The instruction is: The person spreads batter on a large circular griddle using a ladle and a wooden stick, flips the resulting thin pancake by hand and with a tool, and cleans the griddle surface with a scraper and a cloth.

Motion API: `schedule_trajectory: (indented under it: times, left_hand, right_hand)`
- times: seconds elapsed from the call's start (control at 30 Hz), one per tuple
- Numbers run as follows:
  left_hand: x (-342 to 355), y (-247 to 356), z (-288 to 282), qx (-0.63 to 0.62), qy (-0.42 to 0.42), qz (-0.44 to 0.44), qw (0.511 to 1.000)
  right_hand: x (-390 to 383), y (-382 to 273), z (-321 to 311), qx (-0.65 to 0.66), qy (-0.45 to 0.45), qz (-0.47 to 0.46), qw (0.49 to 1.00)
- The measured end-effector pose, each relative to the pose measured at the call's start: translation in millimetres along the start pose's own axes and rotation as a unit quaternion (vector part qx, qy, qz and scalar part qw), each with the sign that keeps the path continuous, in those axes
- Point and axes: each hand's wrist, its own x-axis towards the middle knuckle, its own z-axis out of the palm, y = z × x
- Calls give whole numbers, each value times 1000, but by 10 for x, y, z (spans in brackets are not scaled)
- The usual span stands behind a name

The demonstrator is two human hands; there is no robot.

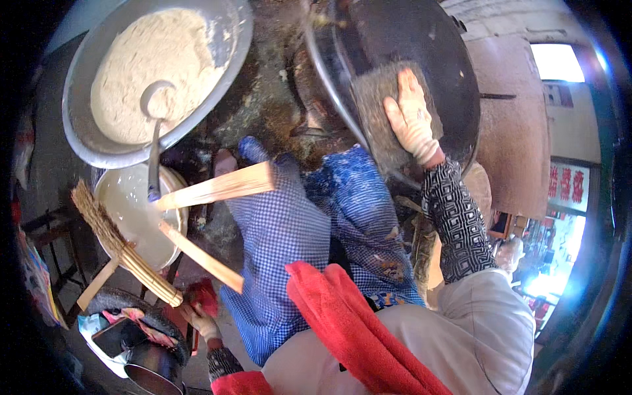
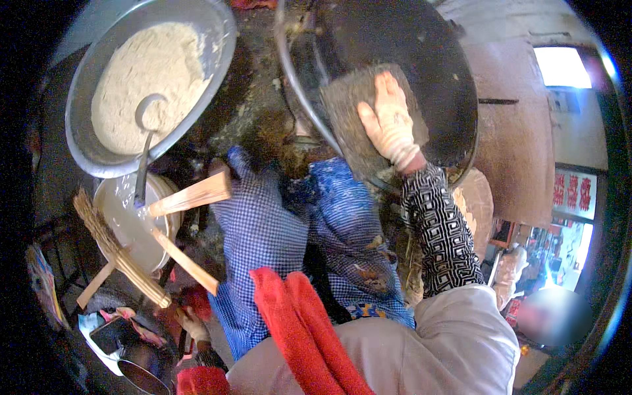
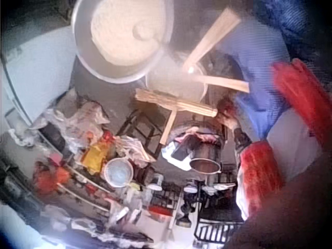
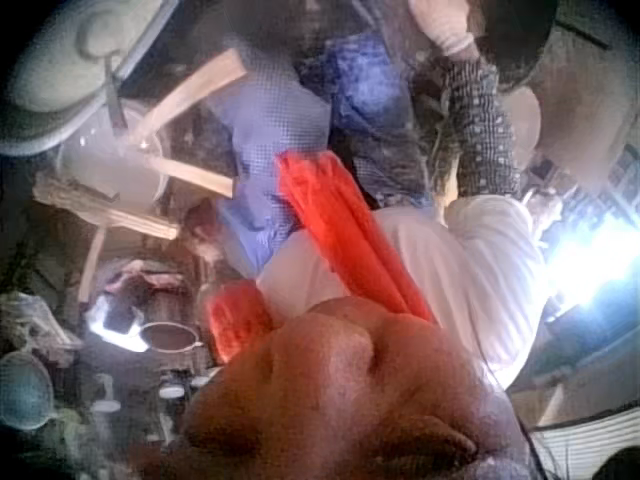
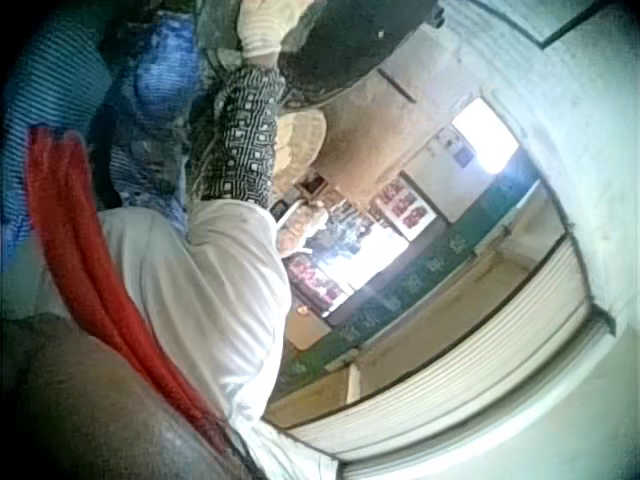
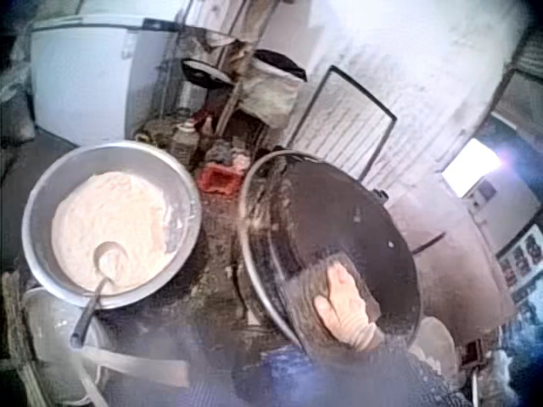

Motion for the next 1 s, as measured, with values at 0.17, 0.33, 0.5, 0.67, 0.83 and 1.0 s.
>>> schedule_trajectory:
  times: [0.17, 0.33, 0.5, 0.67, 0.83, 1.0]
  left_hand:
    - [-301, 528, -521, -187, -53, 148, 970]
    - [-312, 1284, -1155, -305, 22, 266, 914]
    - [-233, 1826, -1744, -342, 15, 240, 909]
    - [-234, 2213, -2154, -383, 63, 311, 868]
    - [-428, 2787, -2869, -419, 147, 275, 853]
    - [-365, 3154, -3477, -426, 180, 291, 837]
  right_hand:
    - [-819, 1056, -288, -67, -17, 205, 976]
    - [-869, 2491, -549, -137, -18, 557, 819]
    - [485, 1679, -264, -106, 62, 345, 930]
    - [1085, 23, -333, 11, -44, 25, 999]
    - [-132, 134, -355, 81, -13, -33, 996]
    - [-1099, 1624, -570, -67, 68, 165, 982]
